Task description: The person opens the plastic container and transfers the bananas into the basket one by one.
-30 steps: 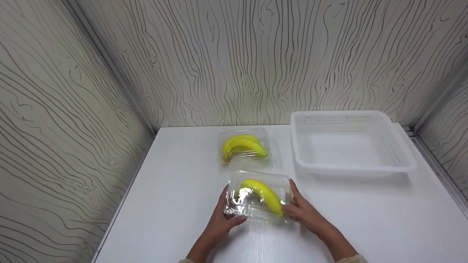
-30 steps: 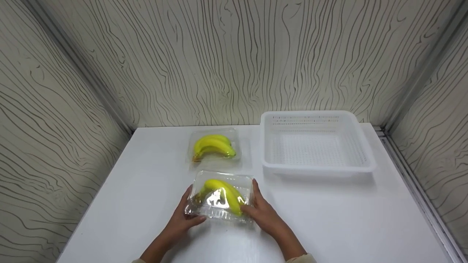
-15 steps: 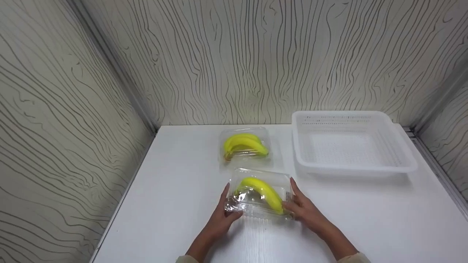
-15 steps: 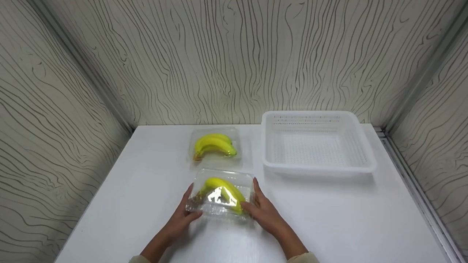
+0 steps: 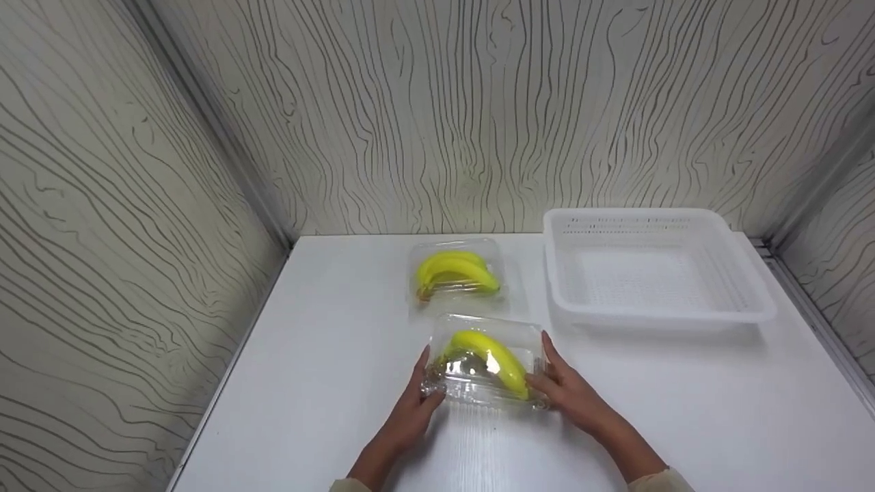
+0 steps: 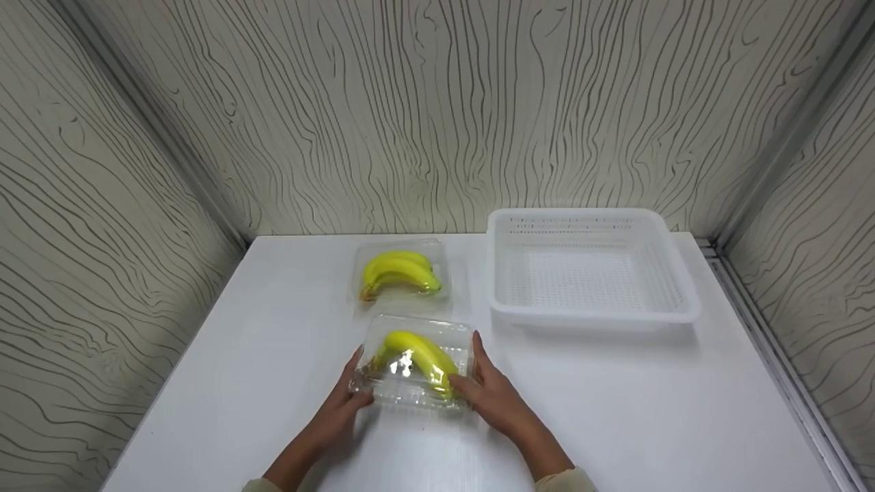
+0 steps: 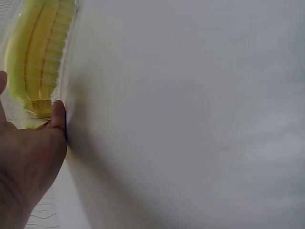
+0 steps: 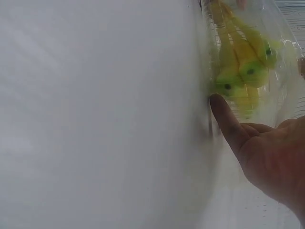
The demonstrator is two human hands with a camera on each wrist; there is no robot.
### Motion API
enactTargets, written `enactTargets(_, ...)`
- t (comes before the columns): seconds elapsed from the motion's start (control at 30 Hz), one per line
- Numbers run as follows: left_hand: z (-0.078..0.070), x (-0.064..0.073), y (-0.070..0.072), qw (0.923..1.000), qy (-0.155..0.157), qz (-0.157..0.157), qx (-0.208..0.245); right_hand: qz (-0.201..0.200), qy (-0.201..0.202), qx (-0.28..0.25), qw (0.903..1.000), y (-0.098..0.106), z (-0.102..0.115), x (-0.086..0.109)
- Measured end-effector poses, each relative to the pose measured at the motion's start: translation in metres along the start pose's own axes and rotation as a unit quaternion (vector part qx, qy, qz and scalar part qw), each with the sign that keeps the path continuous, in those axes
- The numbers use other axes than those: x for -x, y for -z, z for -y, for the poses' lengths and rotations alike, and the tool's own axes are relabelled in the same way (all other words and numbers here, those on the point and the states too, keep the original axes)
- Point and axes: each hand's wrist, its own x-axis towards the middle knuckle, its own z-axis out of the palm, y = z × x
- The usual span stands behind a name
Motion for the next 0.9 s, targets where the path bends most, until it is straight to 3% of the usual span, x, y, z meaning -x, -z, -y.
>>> enactTargets(0.17, -0.0028, -0.0025, 0.0005, 0.9999, 0.010, 0.001, -0.008, 0.002, -0.002, -0.013, 0.9999, -0.0008, 0.0003, 0.0013)
enactTargets(0.47, -0.0007, -0.0024, 0.0024, 0.9994, -0.017, -0.014, -0.027, -0.005, 0.002, 0.016, 0.9999, 0.0003, -0.0008, 0.0019)
enactTargets(0.73, 0.0048, -0.0023, 0.0016, 0.9993, -0.031, -0.022, -0.005, -0.015, -0.007, -0.029, 0.9995, -0.0005, -0.0016, 0.0007)
enactTargets(0.9, 0.0040, -0.0018, -0.0010, 0.9983, -0.028, -0.041, -0.031, -0.022, -0.002, -0.002, 0.9997, -0.0005, 0.0004, 0.0009)
